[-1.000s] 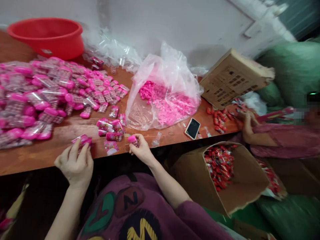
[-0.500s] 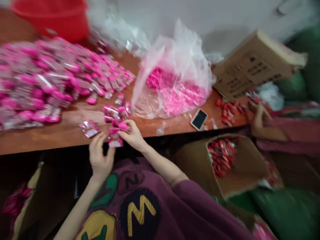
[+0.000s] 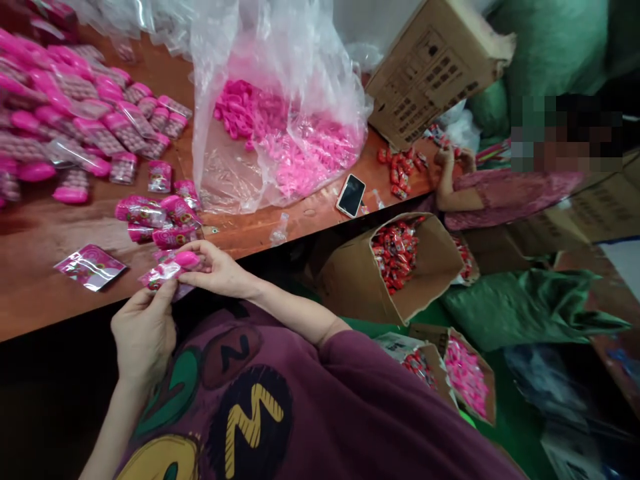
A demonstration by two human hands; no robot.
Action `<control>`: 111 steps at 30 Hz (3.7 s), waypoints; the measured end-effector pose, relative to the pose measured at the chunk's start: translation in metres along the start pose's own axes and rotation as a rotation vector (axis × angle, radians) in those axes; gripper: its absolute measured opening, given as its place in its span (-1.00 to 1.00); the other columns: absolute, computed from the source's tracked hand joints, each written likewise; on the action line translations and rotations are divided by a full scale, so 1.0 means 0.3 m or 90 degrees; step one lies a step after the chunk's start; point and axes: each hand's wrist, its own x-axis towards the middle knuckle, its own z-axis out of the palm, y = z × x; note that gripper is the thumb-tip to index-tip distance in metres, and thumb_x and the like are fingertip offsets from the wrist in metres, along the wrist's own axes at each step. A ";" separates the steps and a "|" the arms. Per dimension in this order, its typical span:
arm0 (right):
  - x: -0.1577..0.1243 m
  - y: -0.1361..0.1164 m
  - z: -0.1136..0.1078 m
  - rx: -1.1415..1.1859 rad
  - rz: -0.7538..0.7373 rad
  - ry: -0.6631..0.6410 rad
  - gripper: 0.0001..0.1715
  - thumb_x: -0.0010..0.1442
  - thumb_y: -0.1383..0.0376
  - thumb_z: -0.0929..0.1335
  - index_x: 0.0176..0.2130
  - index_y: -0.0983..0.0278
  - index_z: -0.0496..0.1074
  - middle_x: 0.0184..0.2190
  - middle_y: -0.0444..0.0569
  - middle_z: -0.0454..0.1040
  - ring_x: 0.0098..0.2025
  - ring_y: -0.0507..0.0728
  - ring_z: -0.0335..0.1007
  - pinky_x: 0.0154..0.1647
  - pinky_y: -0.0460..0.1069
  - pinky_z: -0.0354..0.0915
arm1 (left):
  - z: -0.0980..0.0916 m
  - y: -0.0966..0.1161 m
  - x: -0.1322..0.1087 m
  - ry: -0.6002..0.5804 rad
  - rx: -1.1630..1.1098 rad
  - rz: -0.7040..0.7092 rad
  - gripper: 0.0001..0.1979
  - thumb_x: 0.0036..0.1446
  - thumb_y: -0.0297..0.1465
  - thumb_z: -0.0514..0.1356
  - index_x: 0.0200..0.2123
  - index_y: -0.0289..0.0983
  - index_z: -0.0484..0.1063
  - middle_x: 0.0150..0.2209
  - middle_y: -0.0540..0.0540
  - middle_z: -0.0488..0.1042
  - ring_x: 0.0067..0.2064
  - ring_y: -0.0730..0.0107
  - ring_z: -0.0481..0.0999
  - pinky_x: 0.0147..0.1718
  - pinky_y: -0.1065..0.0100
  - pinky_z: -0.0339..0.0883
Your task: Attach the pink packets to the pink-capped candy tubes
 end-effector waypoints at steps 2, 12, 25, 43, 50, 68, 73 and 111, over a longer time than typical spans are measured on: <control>-0.002 0.001 0.005 0.011 0.011 0.026 -0.41 0.00 0.37 0.64 -0.09 0.18 0.36 -0.25 -0.27 0.46 -0.23 -0.04 0.44 -0.07 -0.11 0.39 | 0.012 -0.011 0.006 -0.003 -0.061 -0.029 -0.57 -0.09 -0.27 0.57 -0.56 -0.34 0.39 -0.56 0.14 0.34 -0.49 0.66 0.25 -0.48 0.57 0.21; -0.007 0.017 0.035 -0.036 0.006 0.082 -0.33 -0.07 0.14 0.67 -0.13 0.19 0.31 -0.42 -0.35 0.32 -0.48 -0.09 0.16 -0.36 -0.13 0.24 | 0.046 -0.047 0.047 0.009 -0.220 -0.131 -0.59 -0.34 -0.33 0.65 -0.43 -0.36 0.61 -0.40 0.01 0.60 -0.33 0.55 0.52 -0.21 0.51 0.44; 0.013 0.038 -0.007 -0.024 0.052 0.072 -0.14 -0.36 0.12 0.75 -0.15 0.19 0.36 -0.34 -0.29 0.48 -0.35 -0.05 0.41 -0.19 -0.10 0.41 | -0.002 -0.122 0.064 -0.013 -0.150 -0.142 -0.71 -0.16 -0.28 0.59 -0.37 -0.25 0.66 -0.34 0.02 0.64 -0.32 0.48 0.54 -0.28 0.50 0.46; 0.134 0.054 -0.071 -0.266 -0.026 0.147 -0.17 -0.22 -0.07 0.65 -0.04 0.27 0.53 -0.19 -0.01 0.62 -0.20 0.16 0.56 -0.01 0.16 0.53 | 0.028 -0.002 0.097 -0.048 -0.229 -0.141 -0.39 -0.42 0.09 0.55 -0.53 -0.35 0.59 -0.55 -0.02 0.48 -0.45 0.44 0.36 -0.31 0.28 0.19; 0.131 0.044 -0.052 -0.202 0.053 0.128 -0.15 -0.26 -0.07 0.67 -0.03 0.22 0.55 -0.16 0.00 0.65 -0.23 0.18 0.59 -0.27 0.04 0.56 | 0.043 -0.023 0.125 0.015 -0.195 -0.084 -0.49 -0.36 0.00 0.56 -0.59 -0.33 0.57 -0.56 0.01 0.43 -0.43 0.46 0.29 -0.32 0.27 0.15; 0.039 -0.069 0.010 0.029 -0.015 0.029 -0.55 0.13 0.07 0.55 -0.19 0.22 0.35 -0.48 -0.28 0.43 -0.60 -0.09 0.19 -0.52 -0.11 0.25 | 0.001 0.075 0.100 0.013 -0.243 -0.052 -0.48 -0.18 -0.01 0.56 -0.55 -0.36 0.53 -0.60 -0.03 0.45 -0.52 0.49 0.34 -0.42 0.34 0.16; 0.005 -0.060 0.015 -0.015 -0.042 -0.001 -0.65 0.23 0.07 0.49 -0.14 0.20 0.38 -0.45 -0.27 0.45 -0.57 -0.06 0.36 -0.54 -0.11 0.33 | -0.026 0.085 0.114 0.033 -0.393 -0.076 -0.70 0.10 -0.26 0.49 -0.42 -0.34 0.52 -0.50 0.00 0.50 -0.47 0.54 0.41 -0.39 0.41 0.26; -0.029 0.002 0.025 -0.004 0.129 0.014 -0.15 0.20 -0.23 0.48 0.25 0.13 0.27 -0.49 -0.27 0.43 -0.72 -0.18 -0.09 -0.76 -0.26 -0.10 | 0.061 0.005 0.040 -0.003 -0.108 -0.003 -0.47 0.00 0.09 0.45 -0.57 -0.27 0.52 -0.52 -0.03 0.42 -0.38 0.35 0.34 -0.29 0.33 0.22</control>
